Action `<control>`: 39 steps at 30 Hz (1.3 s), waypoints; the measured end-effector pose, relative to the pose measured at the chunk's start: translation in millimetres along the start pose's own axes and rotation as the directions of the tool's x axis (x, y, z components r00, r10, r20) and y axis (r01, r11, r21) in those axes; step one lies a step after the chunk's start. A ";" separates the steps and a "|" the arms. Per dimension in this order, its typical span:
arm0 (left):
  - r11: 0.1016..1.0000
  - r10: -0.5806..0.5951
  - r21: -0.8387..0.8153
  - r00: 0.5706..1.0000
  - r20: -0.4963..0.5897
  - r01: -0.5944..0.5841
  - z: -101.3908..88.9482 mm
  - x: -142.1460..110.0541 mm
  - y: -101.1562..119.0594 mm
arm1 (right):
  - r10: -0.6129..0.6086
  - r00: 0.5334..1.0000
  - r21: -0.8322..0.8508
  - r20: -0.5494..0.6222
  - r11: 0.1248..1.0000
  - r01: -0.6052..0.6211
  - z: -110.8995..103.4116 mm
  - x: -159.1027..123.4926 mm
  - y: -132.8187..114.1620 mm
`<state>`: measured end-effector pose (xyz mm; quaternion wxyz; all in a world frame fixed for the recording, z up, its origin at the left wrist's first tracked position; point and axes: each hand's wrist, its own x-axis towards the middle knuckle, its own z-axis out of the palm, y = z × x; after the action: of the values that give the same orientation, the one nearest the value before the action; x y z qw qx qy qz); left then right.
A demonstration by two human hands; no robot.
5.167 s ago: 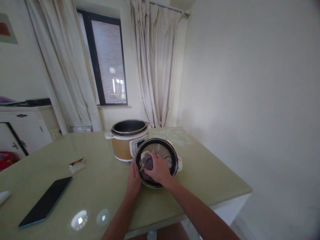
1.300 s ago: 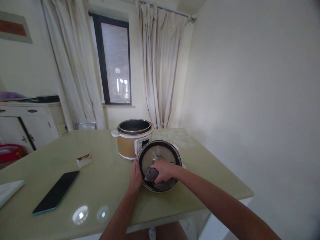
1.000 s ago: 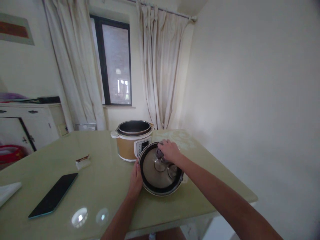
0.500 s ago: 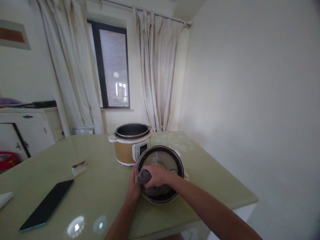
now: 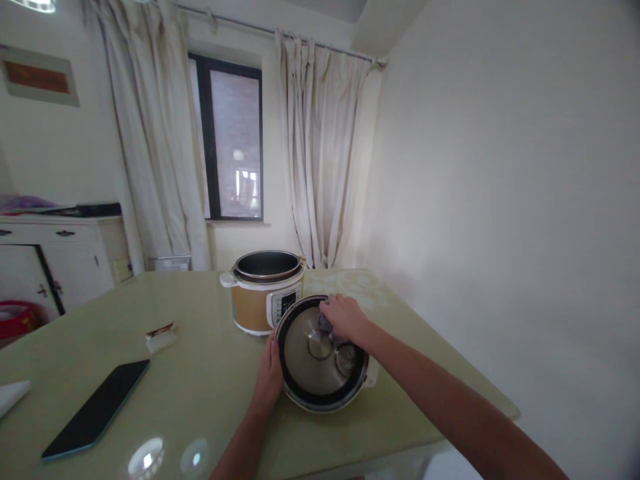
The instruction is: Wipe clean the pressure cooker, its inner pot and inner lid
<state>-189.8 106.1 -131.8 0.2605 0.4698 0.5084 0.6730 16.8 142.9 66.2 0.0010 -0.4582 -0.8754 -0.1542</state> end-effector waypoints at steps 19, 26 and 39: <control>1.000 0.015 -0.024 1.000 0.012 -0.015 -1.9 -4.3 9.2 | -0.243 0.968 0.640 0.054 0.753 0.153 55.9 -9.3 -58.4; 1.000 -0.007 -0.012 1.000 0.021 0.008 -3.5 -1.9 8.8 | -0.286 0.958 0.565 0.035 0.796 0.217 58.2 -15.3 -65.5; 0.998 -0.028 -0.054 0.999 -0.028 0.026 -11.4 6.2 -9.9 | -0.156 0.976 0.500 -0.150 0.840 0.211 65.0 -20.4 -99.7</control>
<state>-203.9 109.7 -139.2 0.2748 0.4460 0.5002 0.6895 -42.3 91.1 -25.4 0.1532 -0.3468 -0.9233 0.0617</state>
